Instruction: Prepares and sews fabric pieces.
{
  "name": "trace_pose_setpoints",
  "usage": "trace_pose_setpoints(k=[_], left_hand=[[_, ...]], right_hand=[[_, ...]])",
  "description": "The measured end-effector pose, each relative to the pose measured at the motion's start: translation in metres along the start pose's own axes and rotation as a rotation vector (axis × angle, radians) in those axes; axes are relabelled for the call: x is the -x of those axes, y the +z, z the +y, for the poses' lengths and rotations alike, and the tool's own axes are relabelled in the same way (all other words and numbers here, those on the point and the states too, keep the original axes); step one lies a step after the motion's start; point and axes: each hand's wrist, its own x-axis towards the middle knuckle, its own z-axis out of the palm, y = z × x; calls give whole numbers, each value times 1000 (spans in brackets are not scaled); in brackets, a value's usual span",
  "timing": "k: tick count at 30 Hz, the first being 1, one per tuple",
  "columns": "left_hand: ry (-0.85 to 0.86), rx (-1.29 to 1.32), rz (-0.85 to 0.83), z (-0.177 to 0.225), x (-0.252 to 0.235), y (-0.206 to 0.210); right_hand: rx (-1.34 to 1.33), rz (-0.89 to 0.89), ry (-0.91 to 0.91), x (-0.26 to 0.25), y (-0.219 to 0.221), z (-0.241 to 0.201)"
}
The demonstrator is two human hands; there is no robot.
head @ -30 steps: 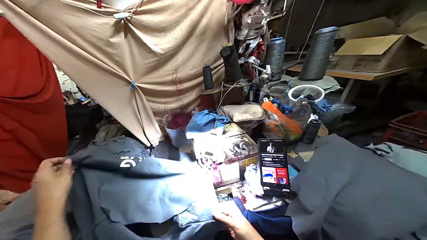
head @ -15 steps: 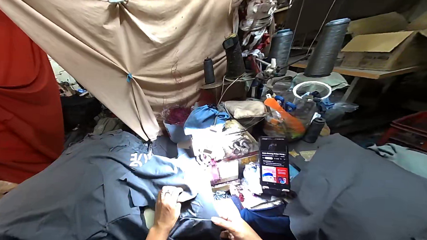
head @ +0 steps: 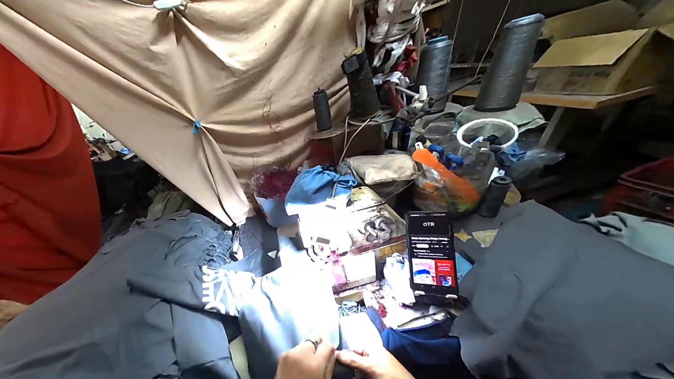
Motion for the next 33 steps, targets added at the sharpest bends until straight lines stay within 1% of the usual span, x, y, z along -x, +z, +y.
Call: trace_pose_setpoints(k=[2,5,9,11,13,16,17,19,22,25,29,31,32,33], left_hand=[[-6,-10,33,-2,5,11],[-9,-27,61,-7,-3,18],[12,-102,146,-19,-33,31],[-22,-111,151,-20,-52,31],[-78,-111,128,-18,-72,29],[-220,-28,-14,-16,-92,22],[-246,5,-36,-17,-94,20],[-251,36,-2,-19,-90,19],[-215,-5,66,-14,-71,20],[-174,-52,120,-9,-55,32],[-113,-116,211,-14,-61,46],[-147,-112,203,-18,-75,47],[-193,-92,168,-19,-84,44],[-275,-46,81,-18,-94,39]], right_hand=[[4,1,-7,4,1,-1],[-9,39,-20,0,2,-2],[-36,60,-162,-23,1,-15],[-22,105,-172,-33,3,-30],[-33,125,-178,-39,7,-46],[-81,145,-203,-46,13,-58],[-89,142,-206,-46,14,-59],[-82,127,-210,-43,15,-58],[-27,90,-215,-35,11,-47],[10,89,-225,-34,9,-36],[32,101,-246,-38,9,-40],[46,120,-259,-44,9,-47],[47,141,-260,-48,9,-51],[44,160,-253,-51,9,-55]])
